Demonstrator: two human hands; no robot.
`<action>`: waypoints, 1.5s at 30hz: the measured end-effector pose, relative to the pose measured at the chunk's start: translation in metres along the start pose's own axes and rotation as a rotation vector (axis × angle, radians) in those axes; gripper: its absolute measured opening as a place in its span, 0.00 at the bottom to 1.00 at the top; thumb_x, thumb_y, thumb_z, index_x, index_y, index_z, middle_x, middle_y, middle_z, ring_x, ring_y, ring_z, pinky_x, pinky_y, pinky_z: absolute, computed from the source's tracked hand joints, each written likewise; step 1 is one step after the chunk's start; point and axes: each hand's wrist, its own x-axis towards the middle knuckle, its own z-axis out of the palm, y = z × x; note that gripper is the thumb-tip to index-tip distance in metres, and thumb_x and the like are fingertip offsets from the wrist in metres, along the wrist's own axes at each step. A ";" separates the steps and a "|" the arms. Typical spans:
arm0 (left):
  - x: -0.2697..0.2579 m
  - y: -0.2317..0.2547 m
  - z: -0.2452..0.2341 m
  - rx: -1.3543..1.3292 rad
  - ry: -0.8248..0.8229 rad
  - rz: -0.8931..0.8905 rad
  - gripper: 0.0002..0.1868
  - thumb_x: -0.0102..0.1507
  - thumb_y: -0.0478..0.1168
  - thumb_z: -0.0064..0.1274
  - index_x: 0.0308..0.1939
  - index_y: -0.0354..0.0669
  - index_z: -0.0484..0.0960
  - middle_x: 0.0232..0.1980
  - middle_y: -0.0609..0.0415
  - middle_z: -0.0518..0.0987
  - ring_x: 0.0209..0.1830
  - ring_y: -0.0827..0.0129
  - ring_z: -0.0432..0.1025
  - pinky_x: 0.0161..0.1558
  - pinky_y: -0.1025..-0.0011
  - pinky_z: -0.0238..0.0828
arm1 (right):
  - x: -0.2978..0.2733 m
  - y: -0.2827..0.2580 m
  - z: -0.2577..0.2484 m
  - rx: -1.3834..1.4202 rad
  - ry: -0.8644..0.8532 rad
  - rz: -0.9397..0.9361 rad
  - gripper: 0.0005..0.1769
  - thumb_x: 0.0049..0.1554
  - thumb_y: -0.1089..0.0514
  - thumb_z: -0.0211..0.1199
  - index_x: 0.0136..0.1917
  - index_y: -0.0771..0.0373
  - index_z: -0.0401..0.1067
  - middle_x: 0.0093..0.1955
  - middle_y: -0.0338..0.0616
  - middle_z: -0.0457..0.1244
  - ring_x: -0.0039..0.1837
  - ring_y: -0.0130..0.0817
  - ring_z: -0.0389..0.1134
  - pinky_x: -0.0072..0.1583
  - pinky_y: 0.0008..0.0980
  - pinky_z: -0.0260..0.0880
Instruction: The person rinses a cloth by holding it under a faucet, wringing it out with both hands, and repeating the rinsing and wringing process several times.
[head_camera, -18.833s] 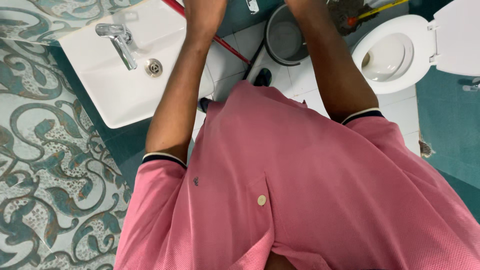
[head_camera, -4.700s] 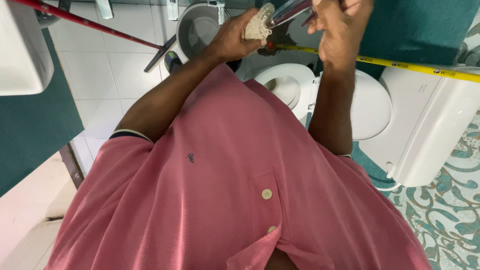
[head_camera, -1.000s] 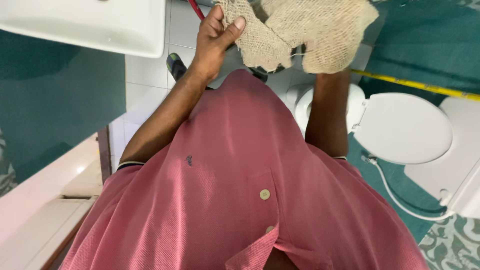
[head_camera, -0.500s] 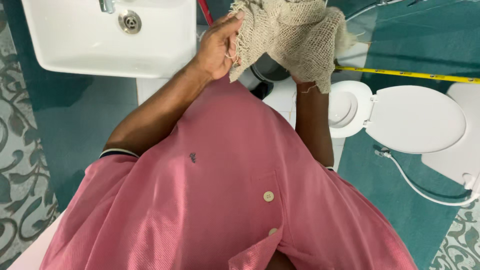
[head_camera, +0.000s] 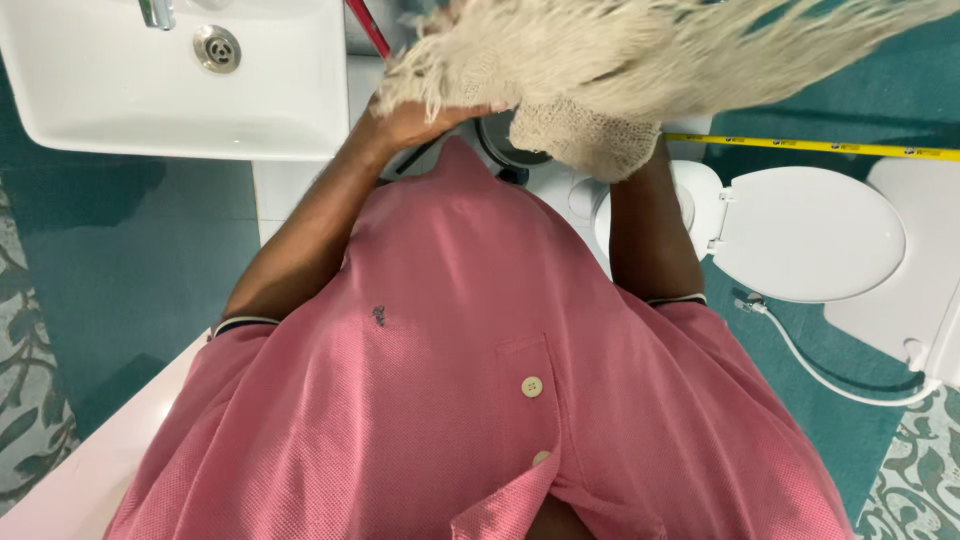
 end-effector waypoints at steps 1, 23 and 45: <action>0.004 0.005 -0.001 0.133 0.074 0.079 0.37 0.60 0.54 0.69 0.64 0.32 0.76 0.53 0.47 0.82 0.53 0.54 0.76 0.54 0.54 0.70 | 0.001 0.003 -0.001 0.013 0.019 0.027 0.29 0.68 0.38 0.42 0.67 0.64 0.60 0.62 0.51 0.62 0.64 0.45 0.63 0.64 0.47 0.65; -0.006 0.010 -0.010 -0.966 -0.059 -0.250 0.21 0.77 0.49 0.43 0.58 0.33 0.81 0.52 0.51 0.85 0.51 0.73 0.80 0.56 0.71 0.79 | -0.033 0.090 -0.027 0.382 -0.052 0.205 0.30 0.69 0.36 0.38 0.65 0.57 0.69 0.63 0.47 0.67 0.58 0.43 0.69 0.50 0.43 0.68; -0.006 -0.004 -0.012 -0.942 0.231 -0.176 0.13 0.77 0.42 0.49 0.49 0.35 0.83 0.44 0.58 0.82 0.42 0.80 0.73 0.49 0.70 0.71 | -0.032 0.076 -0.040 0.385 0.378 0.195 0.36 0.64 0.41 0.32 0.72 0.68 0.58 0.69 0.64 0.61 0.67 0.53 0.68 0.63 0.53 0.70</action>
